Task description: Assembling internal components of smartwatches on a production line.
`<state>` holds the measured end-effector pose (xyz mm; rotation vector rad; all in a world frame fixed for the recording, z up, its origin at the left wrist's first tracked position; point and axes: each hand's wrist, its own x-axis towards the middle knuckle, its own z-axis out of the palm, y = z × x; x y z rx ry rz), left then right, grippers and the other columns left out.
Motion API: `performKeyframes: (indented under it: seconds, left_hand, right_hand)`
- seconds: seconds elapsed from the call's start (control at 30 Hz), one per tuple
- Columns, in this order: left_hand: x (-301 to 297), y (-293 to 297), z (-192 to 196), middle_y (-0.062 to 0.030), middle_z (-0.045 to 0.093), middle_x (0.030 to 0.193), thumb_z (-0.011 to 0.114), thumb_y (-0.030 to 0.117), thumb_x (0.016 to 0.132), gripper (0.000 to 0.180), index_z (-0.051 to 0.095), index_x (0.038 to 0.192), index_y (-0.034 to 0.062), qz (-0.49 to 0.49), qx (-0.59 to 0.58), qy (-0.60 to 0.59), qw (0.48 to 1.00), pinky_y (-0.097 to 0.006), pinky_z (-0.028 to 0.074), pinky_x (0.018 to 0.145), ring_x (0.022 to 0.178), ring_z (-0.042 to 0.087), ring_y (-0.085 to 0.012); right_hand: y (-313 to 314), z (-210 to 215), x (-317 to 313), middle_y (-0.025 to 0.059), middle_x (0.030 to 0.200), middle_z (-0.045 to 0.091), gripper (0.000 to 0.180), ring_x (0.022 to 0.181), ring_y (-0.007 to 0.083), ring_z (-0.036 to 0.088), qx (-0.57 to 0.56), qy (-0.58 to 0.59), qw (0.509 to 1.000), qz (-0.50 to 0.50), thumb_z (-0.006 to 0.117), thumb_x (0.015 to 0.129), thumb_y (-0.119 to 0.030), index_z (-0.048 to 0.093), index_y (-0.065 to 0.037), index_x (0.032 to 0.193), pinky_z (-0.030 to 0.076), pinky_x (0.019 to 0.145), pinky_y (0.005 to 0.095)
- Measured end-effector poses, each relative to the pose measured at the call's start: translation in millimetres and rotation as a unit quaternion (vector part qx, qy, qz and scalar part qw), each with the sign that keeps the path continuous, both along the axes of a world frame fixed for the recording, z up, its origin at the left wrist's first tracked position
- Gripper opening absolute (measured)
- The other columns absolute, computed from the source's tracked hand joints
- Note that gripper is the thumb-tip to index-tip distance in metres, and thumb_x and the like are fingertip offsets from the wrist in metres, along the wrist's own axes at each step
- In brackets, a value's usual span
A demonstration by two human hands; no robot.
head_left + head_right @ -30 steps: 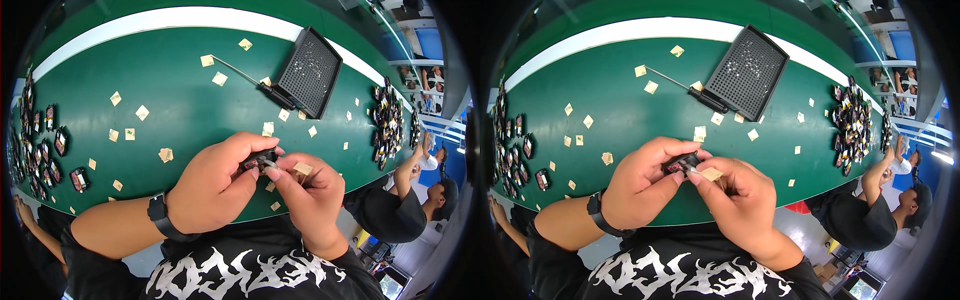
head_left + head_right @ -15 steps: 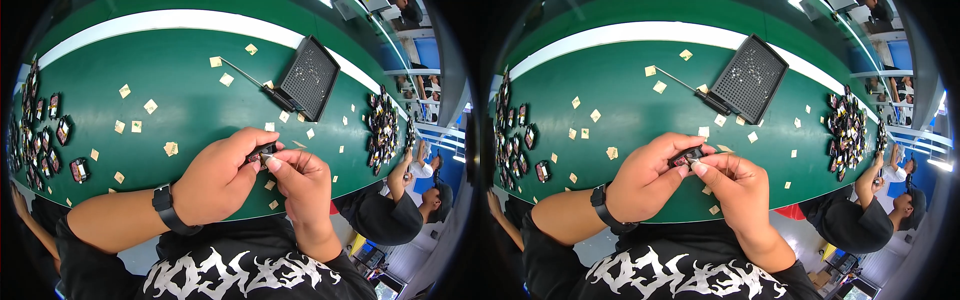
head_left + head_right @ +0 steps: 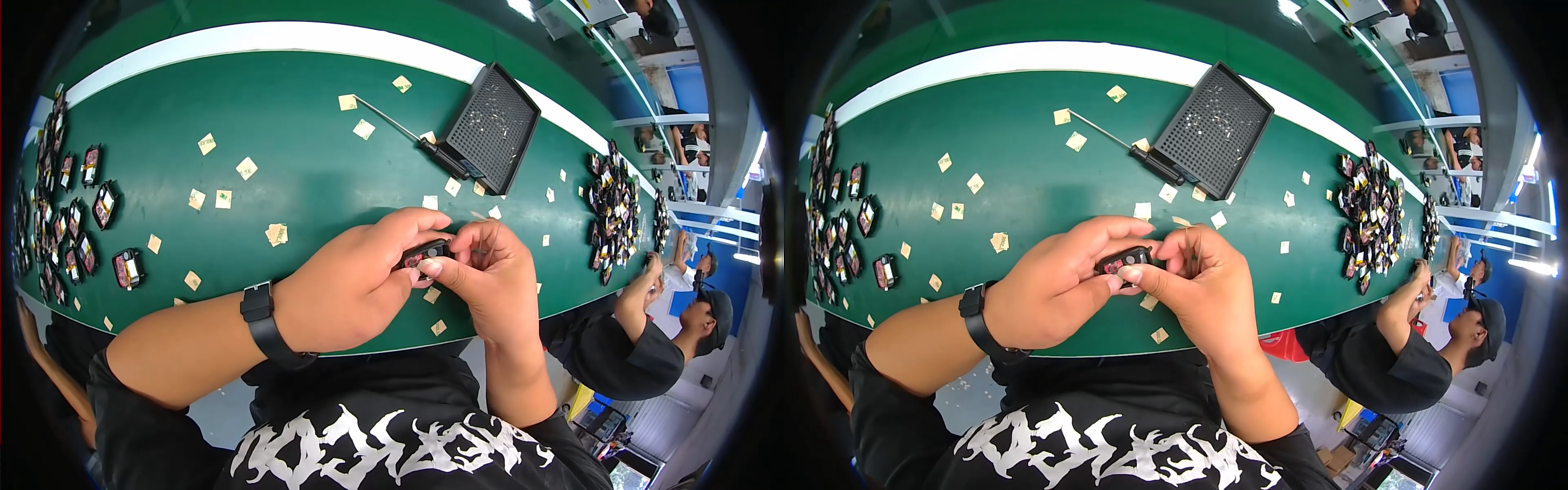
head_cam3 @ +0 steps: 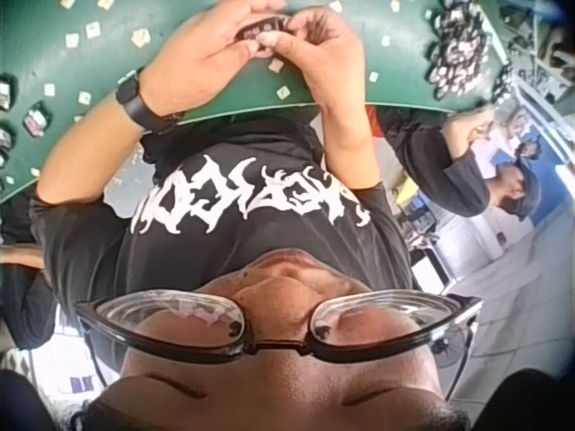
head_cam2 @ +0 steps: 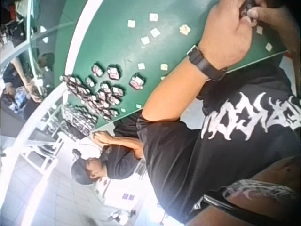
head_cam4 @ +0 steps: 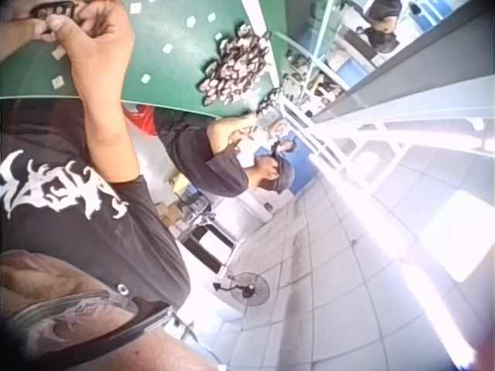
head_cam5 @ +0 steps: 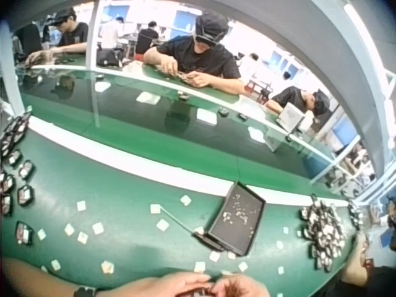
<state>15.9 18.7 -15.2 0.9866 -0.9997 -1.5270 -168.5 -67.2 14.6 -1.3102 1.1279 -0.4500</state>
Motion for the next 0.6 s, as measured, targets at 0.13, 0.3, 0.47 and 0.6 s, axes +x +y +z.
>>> performKeyframes:
  seconds: [0.13,0.3,0.47,0.6]
  left_hand:
    - [-1,-3,2,-0.0152,0.064,0.125,0.049,-0.004,0.100,0.040,0.050,0.140,-0.0060,-0.009,-0.028,-0.092,0.995,-0.031,0.056,0.093,0.107,0.068,-0.0170]
    - [0,-6,18,-0.0095,0.070,0.098,0.054,0.000,0.100,0.031,0.055,0.131,-0.0060,-0.025,0.035,-0.092,0.995,-0.029,0.059,0.074,0.078,0.070,-0.0139]
    - [2,-7,22,-0.0062,0.067,0.086,0.054,0.000,0.098,0.026,0.059,0.124,-0.0029,-0.044,0.089,-0.078,0.992,-0.027,0.052,0.057,0.066,0.066,-0.0111]
    - [-2,0,13,-0.0059,0.067,0.086,0.053,0.000,0.098,0.025,0.059,0.121,-0.0029,-0.020,0.021,-0.135,0.990,-0.028,0.051,0.056,0.065,0.066,-0.0110]
  right_hand:
    - [-1,3,-3,-0.0002,0.082,0.064,0.014,0.071,0.0029,0.056,0.045,-0.007,0.999,0.010,0.079,0.089,-0.001,0.066,0.002,0.095,0.046,0.061,0.0181]
    - [1,13,-7,0.0030,0.086,0.070,0.011,0.073,0.0051,0.061,0.105,-0.049,0.993,-0.017,0.076,0.093,-0.002,0.067,0.003,0.097,0.047,0.062,0.0191]
    - [5,22,-7,0.0019,0.085,0.070,0.011,0.072,0.0046,0.061,0.073,-0.032,0.997,-0.001,0.074,0.096,-0.006,0.067,0.003,0.097,0.047,0.063,0.0190]
    - [7,22,-6,-0.0011,0.082,0.068,0.013,0.069,0.0016,0.056,0.035,0.005,0.999,0.022,0.074,0.097,-0.009,0.067,0.002,0.095,0.043,0.060,0.0177]
